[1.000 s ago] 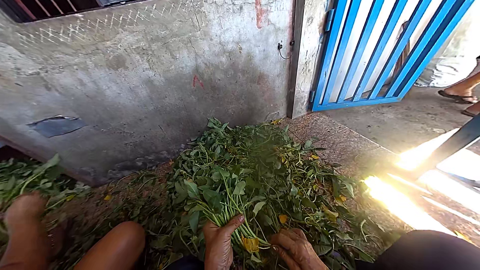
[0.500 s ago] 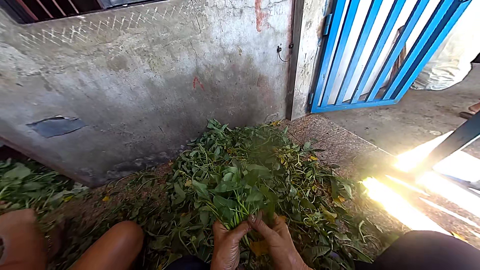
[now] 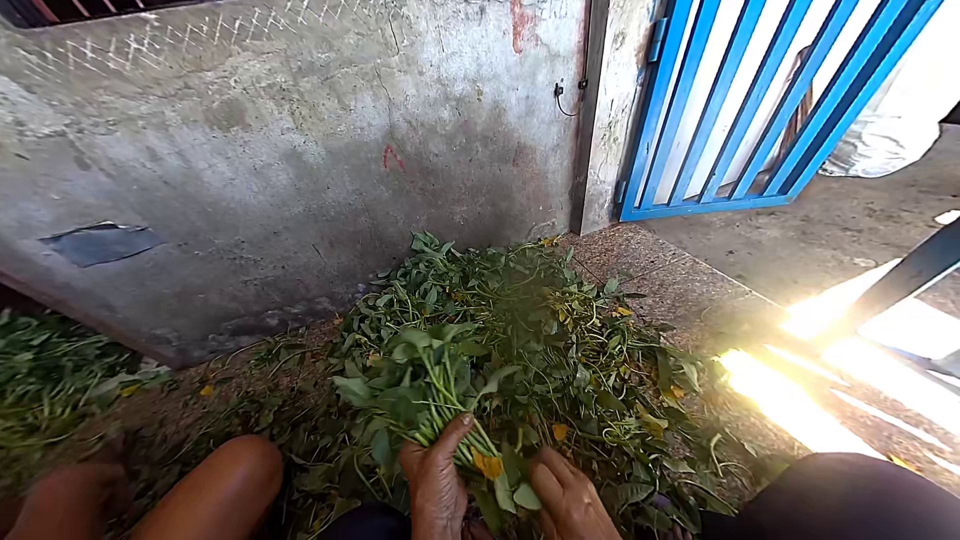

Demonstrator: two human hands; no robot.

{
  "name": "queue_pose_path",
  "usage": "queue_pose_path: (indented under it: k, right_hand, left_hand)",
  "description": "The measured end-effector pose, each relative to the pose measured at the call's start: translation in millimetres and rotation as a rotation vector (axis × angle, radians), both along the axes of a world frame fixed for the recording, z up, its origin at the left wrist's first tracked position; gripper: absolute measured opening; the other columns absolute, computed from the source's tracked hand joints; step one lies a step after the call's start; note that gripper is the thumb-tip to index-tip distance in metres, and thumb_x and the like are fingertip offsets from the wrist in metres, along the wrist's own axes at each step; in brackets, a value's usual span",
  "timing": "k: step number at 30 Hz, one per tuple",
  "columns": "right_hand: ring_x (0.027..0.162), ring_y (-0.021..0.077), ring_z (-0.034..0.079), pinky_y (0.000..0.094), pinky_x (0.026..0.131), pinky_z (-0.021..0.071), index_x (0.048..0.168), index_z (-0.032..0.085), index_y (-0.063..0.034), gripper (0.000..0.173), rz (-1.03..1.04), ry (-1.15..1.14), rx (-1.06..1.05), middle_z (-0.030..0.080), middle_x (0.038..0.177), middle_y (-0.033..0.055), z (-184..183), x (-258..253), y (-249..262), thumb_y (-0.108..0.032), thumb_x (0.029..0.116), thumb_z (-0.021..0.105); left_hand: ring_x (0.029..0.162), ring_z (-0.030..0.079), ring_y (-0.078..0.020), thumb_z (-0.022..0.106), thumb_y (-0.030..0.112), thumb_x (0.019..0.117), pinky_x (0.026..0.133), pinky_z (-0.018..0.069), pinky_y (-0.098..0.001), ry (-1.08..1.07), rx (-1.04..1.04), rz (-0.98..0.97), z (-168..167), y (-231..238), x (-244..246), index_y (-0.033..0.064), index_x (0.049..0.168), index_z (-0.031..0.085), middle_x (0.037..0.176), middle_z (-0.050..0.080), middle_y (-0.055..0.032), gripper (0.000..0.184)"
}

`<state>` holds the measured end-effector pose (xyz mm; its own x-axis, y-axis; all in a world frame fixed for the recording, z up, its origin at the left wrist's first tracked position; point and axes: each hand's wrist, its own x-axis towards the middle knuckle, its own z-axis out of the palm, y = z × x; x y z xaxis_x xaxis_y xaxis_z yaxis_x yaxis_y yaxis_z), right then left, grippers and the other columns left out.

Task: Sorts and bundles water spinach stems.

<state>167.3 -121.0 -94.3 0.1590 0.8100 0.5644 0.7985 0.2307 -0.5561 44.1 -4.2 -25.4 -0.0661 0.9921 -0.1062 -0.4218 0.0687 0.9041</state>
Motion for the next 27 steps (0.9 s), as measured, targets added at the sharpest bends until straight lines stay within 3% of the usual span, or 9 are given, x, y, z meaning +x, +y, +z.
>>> queue_pose_path:
  k: [2, 4, 6, 11, 14, 17, 21, 24, 27]
  right_hand:
    - [0.087, 0.0366, 0.073, 0.0489, 0.07, 0.062, 0.099, 0.069, -0.0017, 0.011, -0.008, -0.064, -0.362, 0.069, 0.096, 0.0204, 4, 13, -25, -0.01, 0.0929, 0.065]
    - [0.12, 0.0502, 0.06, 0.0638, 0.09, 0.0544, 0.122, 0.068, 0.0007, 0.033, 0.018, -0.067, -0.953, 0.063, 0.126, 0.0304, 20, 30, -29, -0.023, 0.098, 0.065]
    - [0.134, 0.0527, 0.047, 0.0675, 0.099, 0.0471, 0.136, 0.06, -0.001, 0.054, 0.036, -0.089, -1.131, 0.051, 0.141, 0.0318, 28, 38, -26, -0.03, 0.0921, 0.074]
    - [0.101, 0.0289, 0.069, 0.0461, 0.08, 0.0617, 0.142, 0.055, -0.0059, 0.073, 0.028, 0.16, -0.288, 0.065, 0.123, 0.018, 28, 10, -2, -0.046, 0.0858, 0.079]
    - [0.091, 0.0138, 0.069, 0.0297, 0.077, 0.0609, 0.113, 0.075, -0.0126, 0.026, -0.014, 0.311, -0.034, 0.07, 0.102, 0.0059, 18, -2, 20, -0.019, 0.0885, 0.072]
    - [0.1, 0.0126, 0.066, 0.0282, 0.087, 0.0572, 0.108, 0.07, -0.0041, 0.014, 0.112, 0.733, -0.053, 0.069, 0.106, 0.0057, 25, 0, 22, -0.012, 0.0997, 0.061]
    - [0.111, 0.0268, 0.067, 0.0439, 0.099, 0.0556, 0.113, 0.066, 0.0052, 0.023, 0.281, 1.322, 0.011, 0.071, 0.115, 0.0184, 30, 1, 17, -0.01, 0.1055, 0.051]
    - [0.105, 0.0261, 0.069, 0.0441, 0.095, 0.0579, 0.112, 0.066, 0.0012, 0.025, 0.362, 1.258, 0.011, 0.072, 0.112, 0.0162, 23, 2, 7, -0.014, 0.1079, 0.047]
    - [0.081, 0.0121, 0.065, 0.0327, 0.075, 0.0577, 0.104, 0.064, -0.0052, 0.026, 0.426, 1.037, -0.103, 0.067, 0.089, 0.0029, 13, 12, -14, -0.02, 0.1104, 0.044]
  left_hand:
    - [0.074, 0.073, -0.0237, 0.075, -0.019, 0.0724, 0.068, 0.0643, -0.0373, 0.025, 0.014, 0.047, 1, 4, -4, -0.0107, 0.104, 0.061, 0.085, 0.072, -0.0188, 0.036]
    - [0.072, 0.073, -0.026, 0.075, -0.019, 0.0711, 0.067, 0.0647, -0.0384, 0.046, 0.044, 0.052, -1, 4, -4, -0.0118, 0.103, 0.061, 0.083, 0.072, -0.0204, 0.035]
    - [0.07, 0.073, -0.0281, 0.075, -0.019, 0.0706, 0.065, 0.0649, -0.0397, 0.06, 0.056, 0.031, -3, 4, -3, -0.0125, 0.102, 0.06, 0.082, 0.072, -0.0217, 0.035]
    - [0.073, 0.073, -0.0241, 0.079, -0.019, 0.0662, 0.068, 0.0645, -0.0368, 0.122, 0.029, 0.022, -4, -3, 11, -0.0109, 0.1, 0.064, 0.083, 0.072, -0.0195, 0.038]
    - [0.073, 0.073, -0.0241, 0.08, -0.02, 0.0661, 0.068, 0.0641, -0.037, 0.115, -0.008, 0.014, -4, -5, 13, -0.0115, 0.1, 0.064, 0.083, 0.072, -0.0198, 0.038]
    - [0.074, 0.074, -0.0274, 0.075, -0.02, 0.072, 0.068, 0.0638, -0.038, 0.07, -0.077, -0.043, -1, -3, 5, -0.014, 0.102, 0.063, 0.086, 0.073, -0.0237, 0.033]
    - [0.066, 0.071, -0.0283, 0.073, -0.018, 0.077, 0.062, 0.0628, -0.0383, 0.043, -0.166, -0.094, -1, -2, 1, -0.0156, 0.101, 0.062, 0.081, 0.071, -0.025, 0.027]
    - [0.063, 0.07, -0.0274, 0.074, -0.02, 0.0752, 0.06, 0.0625, -0.0383, 0.039, -0.186, -0.027, 0, -1, 2, -0.0147, 0.099, 0.062, 0.078, 0.07, -0.0237, 0.027]
    - [0.066, 0.071, -0.0266, 0.075, -0.019, 0.0754, 0.062, 0.0636, -0.0394, 0.043, -0.167, 0.091, 5, 5, -6, -0.0128, 0.103, 0.061, 0.08, 0.07, -0.0216, 0.032]
